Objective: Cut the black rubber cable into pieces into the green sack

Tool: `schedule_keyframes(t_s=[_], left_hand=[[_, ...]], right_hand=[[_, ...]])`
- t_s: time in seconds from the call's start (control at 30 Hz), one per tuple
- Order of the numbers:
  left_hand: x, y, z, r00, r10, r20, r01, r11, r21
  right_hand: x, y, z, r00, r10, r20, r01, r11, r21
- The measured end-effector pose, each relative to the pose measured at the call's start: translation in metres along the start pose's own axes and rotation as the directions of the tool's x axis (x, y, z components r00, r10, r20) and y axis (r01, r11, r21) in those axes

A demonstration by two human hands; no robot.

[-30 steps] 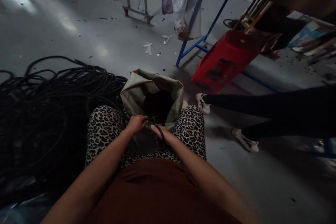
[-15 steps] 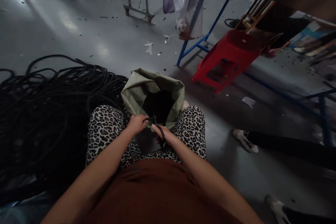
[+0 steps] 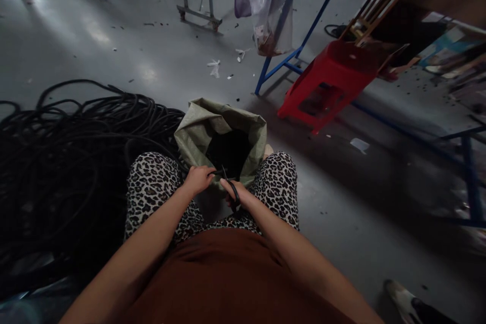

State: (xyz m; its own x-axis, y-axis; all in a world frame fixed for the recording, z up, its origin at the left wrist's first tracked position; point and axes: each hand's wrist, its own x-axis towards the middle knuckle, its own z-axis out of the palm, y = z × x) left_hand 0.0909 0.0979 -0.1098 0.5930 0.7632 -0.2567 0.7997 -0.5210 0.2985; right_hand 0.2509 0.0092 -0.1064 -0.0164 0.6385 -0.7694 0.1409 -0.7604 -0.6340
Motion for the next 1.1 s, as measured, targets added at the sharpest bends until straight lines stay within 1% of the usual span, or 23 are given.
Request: schedule_keyframes(t_s=[0.1, 0.3, 0.4, 0.5, 0.67, 0.8, 0.97, 1.1], left_hand=[[0.0, 0.0, 0.0, 1.0, 0.008, 0.004, -0.008, 1.0, 0.015], [0.0, 0.0, 0.0, 1.0, 0.003, 0.009, -0.003, 1.0, 0.02], [0.001, 0.001, -0.001, 1.0, -0.005, 0.012, 0.005, 1.0, 0.008], [0.003, 0.002, -0.002, 1.0, -0.016, 0.021, 0.016, 1.0, 0.001], [0.005, 0.001, 0.0, 1.0, -0.021, 0.019, 0.022, 0.999, -0.031], [0.006, -0.001, 0.003, 1.0, -0.013, 0.02, 0.013, 1.0, -0.021], [0.006, -0.002, 0.003, 0.999, -0.005, 0.04, 0.004, 0.999, 0.033], [0.007, -0.002, 0.001, 0.998, -0.022, 0.062, 0.019, 0.999, 0.049]], right_hand=[[-0.001, -0.001, 0.0, 1.0, -0.003, 0.031, 0.003, 1.0, -0.013], [0.003, 0.0, 0.002, 1.0, 0.006, -0.002, -0.006, 1.0, -0.008], [0.003, 0.0, 0.003, 0.999, -0.034, -0.04, 0.034, 0.999, -0.003], [0.003, 0.001, 0.003, 0.996, -0.077, -0.045, 0.077, 0.997, -0.011], [0.005, 0.002, 0.002, 0.989, -0.131, -0.063, 0.125, 0.989, -0.079], [0.008, 0.004, 0.003, 0.985, -0.142, -0.096, 0.131, 0.984, -0.118], [0.012, 0.011, 0.004, 0.977, -0.177, -0.122, 0.154, 0.973, -0.172], [0.012, 0.012, 0.003, 0.978, -0.168, -0.128, 0.145, 0.975, -0.17]])
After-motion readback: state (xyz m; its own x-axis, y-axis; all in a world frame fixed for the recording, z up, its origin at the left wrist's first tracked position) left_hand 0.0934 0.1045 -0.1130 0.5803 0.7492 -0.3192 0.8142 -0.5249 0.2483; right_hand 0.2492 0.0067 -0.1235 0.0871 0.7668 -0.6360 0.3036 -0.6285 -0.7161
